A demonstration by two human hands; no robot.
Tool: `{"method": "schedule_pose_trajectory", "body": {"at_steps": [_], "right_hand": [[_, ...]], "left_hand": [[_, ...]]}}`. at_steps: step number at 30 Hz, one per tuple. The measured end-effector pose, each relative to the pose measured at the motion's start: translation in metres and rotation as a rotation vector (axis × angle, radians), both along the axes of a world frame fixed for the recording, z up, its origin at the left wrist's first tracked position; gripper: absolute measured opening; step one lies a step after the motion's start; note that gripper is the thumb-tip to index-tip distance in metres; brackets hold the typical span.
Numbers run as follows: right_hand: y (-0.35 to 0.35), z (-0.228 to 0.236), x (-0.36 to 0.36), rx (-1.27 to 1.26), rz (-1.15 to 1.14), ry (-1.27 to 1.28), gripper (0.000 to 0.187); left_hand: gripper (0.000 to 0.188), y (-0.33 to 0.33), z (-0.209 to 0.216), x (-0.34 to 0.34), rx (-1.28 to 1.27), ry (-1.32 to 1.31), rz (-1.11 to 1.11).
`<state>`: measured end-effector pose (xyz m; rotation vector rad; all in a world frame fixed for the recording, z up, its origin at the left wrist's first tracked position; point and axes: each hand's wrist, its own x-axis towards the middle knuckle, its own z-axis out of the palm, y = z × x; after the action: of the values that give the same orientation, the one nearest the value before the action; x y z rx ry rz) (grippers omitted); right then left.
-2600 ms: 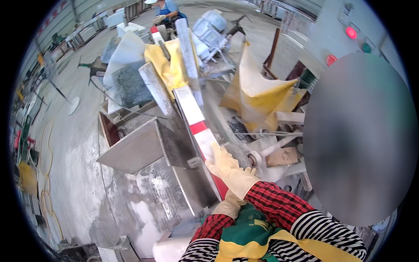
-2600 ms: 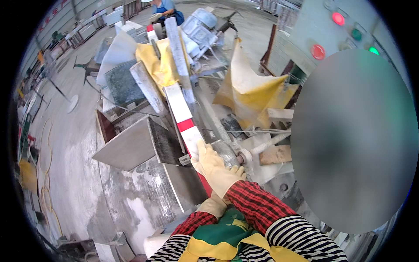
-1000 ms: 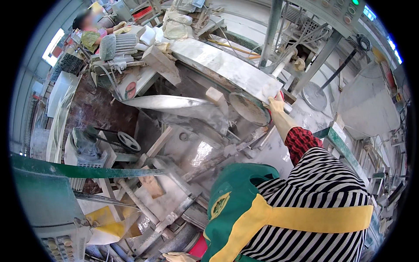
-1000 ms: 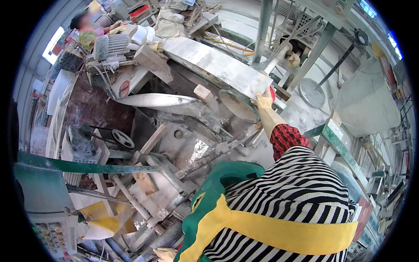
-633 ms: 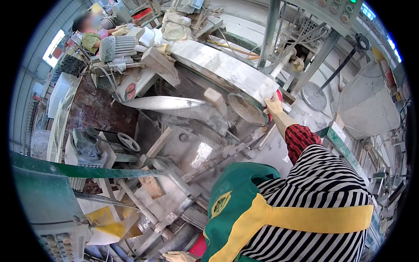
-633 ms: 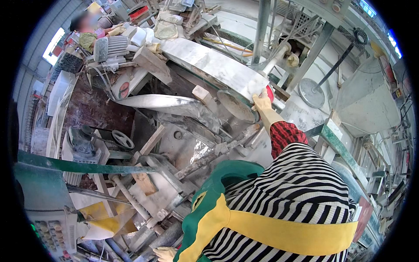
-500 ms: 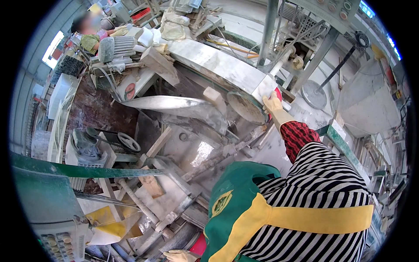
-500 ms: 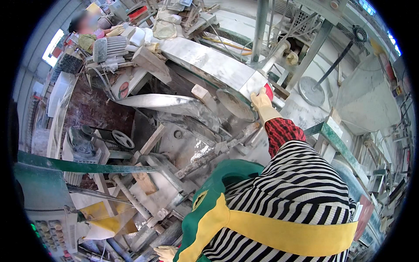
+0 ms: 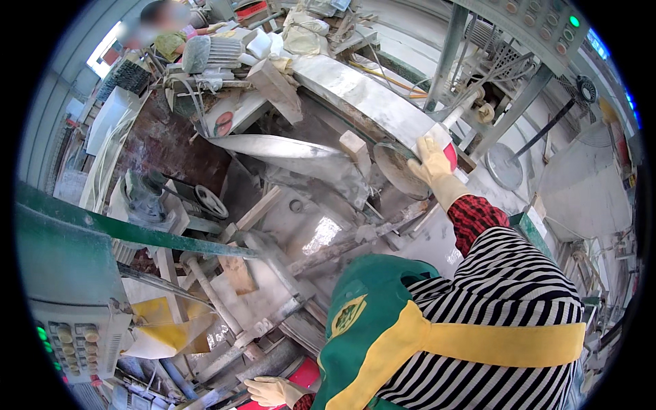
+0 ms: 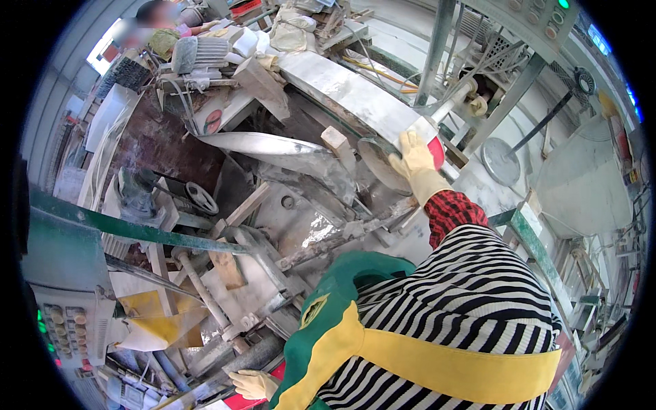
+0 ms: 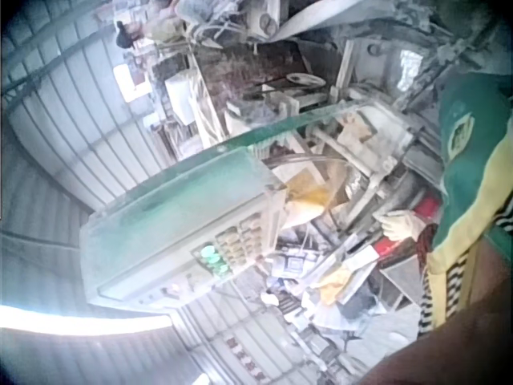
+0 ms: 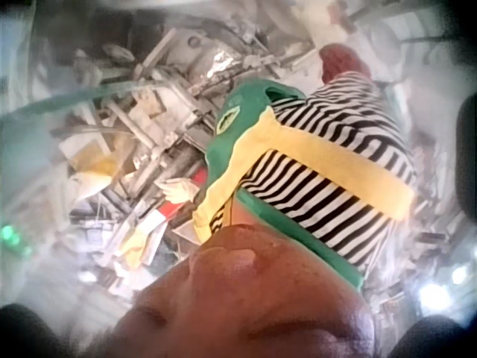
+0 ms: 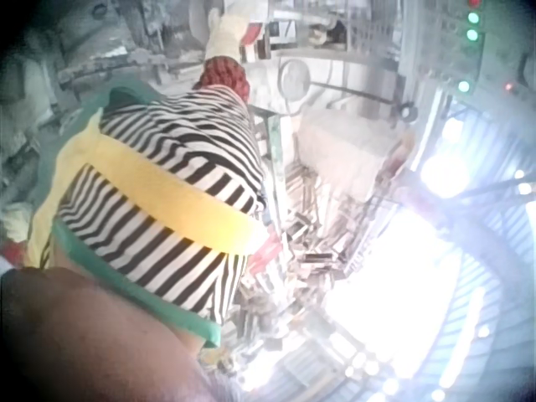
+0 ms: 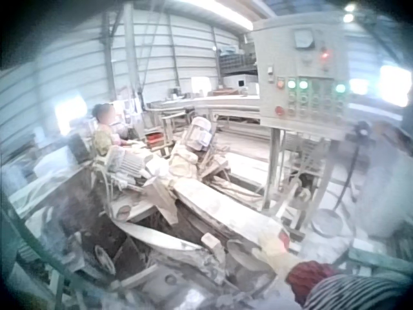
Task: The person operates a large industrial machine, likely a grinder or mill, by feeding material into the hopper and using a long metal tool to push and adjust the contents. The camera is mounted on the person's head and shakes violently, obscuring the view of the task.
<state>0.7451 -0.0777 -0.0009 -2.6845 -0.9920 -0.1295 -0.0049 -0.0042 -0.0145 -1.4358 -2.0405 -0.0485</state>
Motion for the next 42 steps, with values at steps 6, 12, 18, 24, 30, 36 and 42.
{"method": "schedule_pose_trajectory", "body": {"at_steps": [6, 12, 18, 24, 30, 36, 42], "right_hand": [[0.015, -0.006, -0.004, -0.152, -0.056, -0.003, 0.093], [0.025, 0.02, 0.002, -0.318, -0.051, 0.054, 0.082], [0.037, 0.021, 0.008, -0.401, -0.047, 0.05, 0.082], [0.038, 0.031, 0.002, -0.396, -0.067, 0.07, 0.08], [0.044, 0.031, 0.004, -0.413, -0.061, 0.08, 0.077], [0.05, 0.016, 0.015, -0.445, -0.072, 0.067, 0.085], [0.053, 0.023, 0.012, -0.455, -0.084, 0.088, 0.086]], "left_hand": [[0.035, -0.007, 0.015, 0.022, -0.029, -0.047, 0.081], [0.036, -0.006, 0.011, 0.027, -0.013, -0.048, 0.064], [0.037, -0.011, 0.011, 0.032, -0.016, -0.056, 0.086], [0.035, -0.009, 0.008, 0.038, 0.064, 0.018, 0.024], [0.035, -0.013, 0.011, 0.049, 0.069, 0.035, 0.044], [0.037, -0.015, 0.011, 0.054, 0.037, 0.004, 0.065], [0.044, -0.016, 0.013, 0.066, 0.0, -0.05, 0.077]]}}
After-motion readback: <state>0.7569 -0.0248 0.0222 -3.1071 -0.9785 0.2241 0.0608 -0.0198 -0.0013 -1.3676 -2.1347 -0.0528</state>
